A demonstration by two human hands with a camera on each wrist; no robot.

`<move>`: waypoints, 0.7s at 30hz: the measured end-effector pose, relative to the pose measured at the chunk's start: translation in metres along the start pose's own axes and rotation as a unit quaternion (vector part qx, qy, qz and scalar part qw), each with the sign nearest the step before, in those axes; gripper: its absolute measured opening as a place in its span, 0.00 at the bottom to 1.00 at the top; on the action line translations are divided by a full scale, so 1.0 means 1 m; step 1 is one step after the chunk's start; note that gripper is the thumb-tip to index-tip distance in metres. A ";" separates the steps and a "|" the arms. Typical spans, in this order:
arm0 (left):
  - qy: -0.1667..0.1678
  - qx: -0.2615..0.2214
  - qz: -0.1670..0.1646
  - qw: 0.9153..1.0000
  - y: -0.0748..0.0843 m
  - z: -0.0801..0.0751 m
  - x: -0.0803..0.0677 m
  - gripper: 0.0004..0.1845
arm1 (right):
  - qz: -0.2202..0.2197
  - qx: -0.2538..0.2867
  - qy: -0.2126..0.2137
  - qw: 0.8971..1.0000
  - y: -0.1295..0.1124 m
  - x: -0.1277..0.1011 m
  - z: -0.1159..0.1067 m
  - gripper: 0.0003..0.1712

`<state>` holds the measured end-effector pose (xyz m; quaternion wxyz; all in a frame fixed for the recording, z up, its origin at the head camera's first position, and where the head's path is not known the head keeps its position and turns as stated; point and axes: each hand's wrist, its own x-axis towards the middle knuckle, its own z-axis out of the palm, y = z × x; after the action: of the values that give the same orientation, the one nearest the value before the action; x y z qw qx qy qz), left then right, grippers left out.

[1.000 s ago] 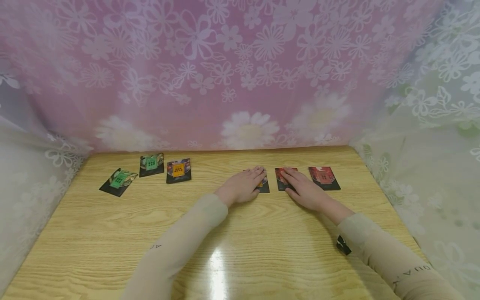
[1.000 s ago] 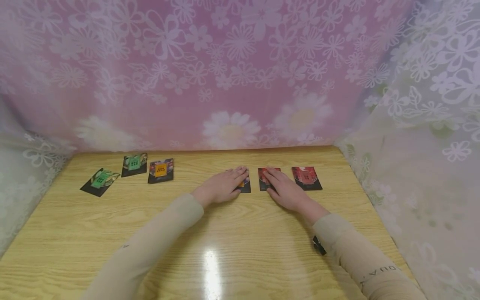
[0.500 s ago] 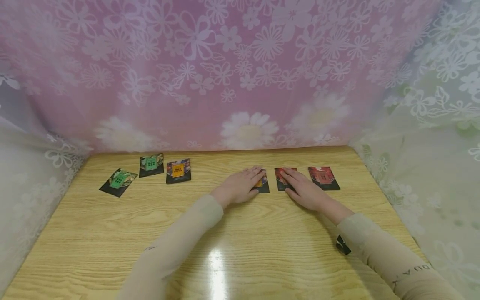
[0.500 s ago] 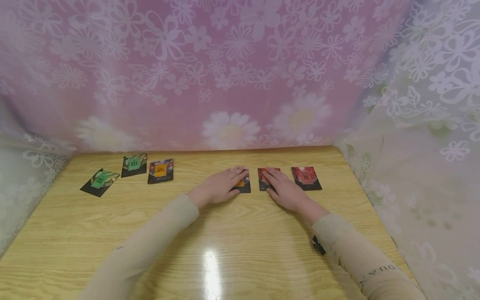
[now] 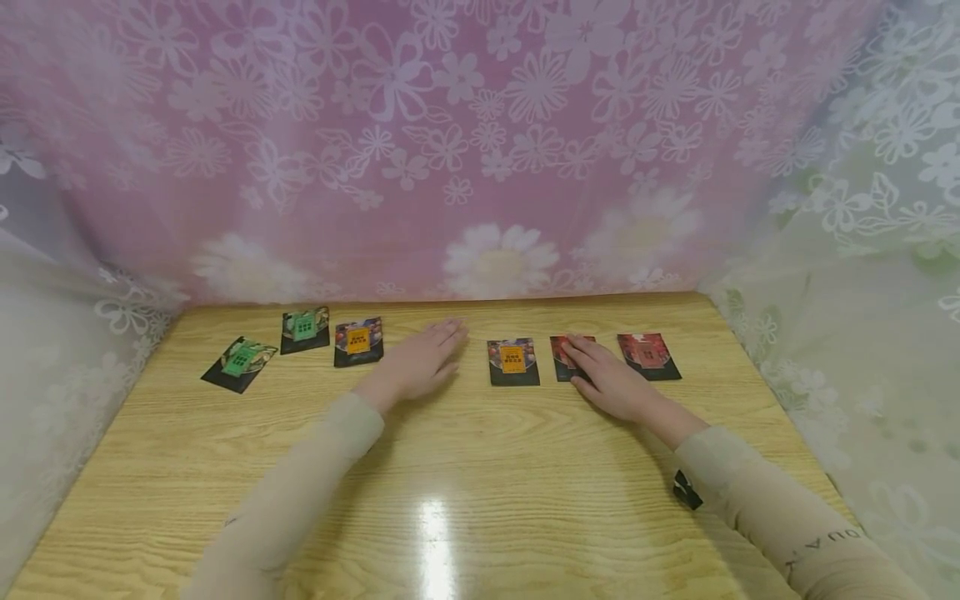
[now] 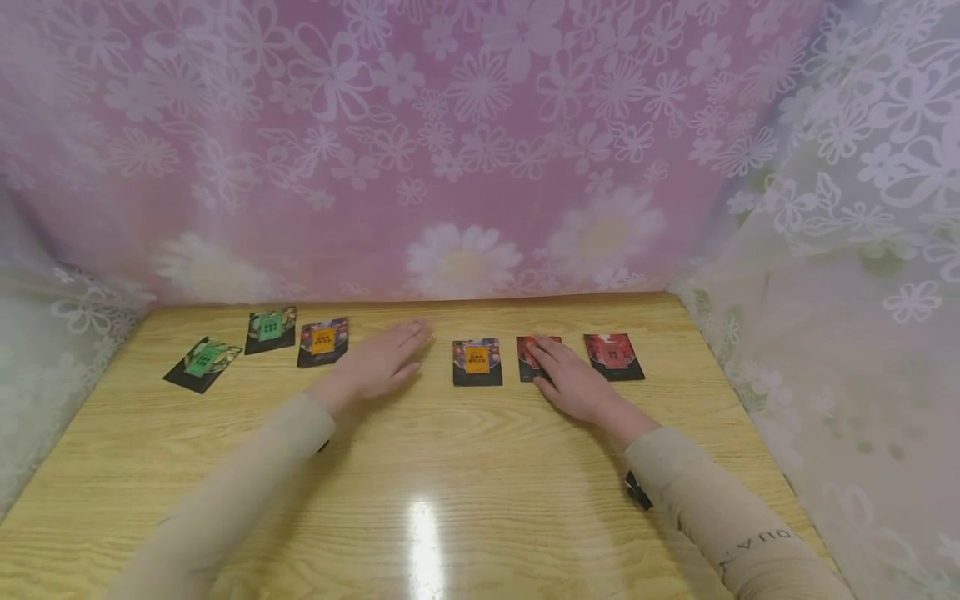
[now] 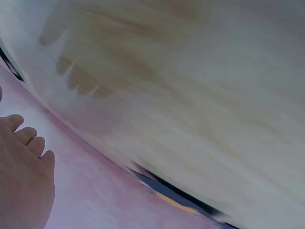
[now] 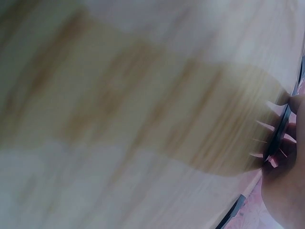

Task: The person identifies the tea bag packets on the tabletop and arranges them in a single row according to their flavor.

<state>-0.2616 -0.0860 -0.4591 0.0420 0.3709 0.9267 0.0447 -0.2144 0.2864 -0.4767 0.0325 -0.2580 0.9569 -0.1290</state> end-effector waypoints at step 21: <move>-0.012 0.000 -0.142 0.990 -0.084 -0.003 -0.072 0.34 | 0.004 -0.001 0.000 1.000 0.000 0.000 0.001 0.37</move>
<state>-0.2671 -0.1965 -0.4620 0.0594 0.2358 0.9694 0.0342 -0.2141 0.2859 -0.4777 0.0330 -0.2542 0.9581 -0.1276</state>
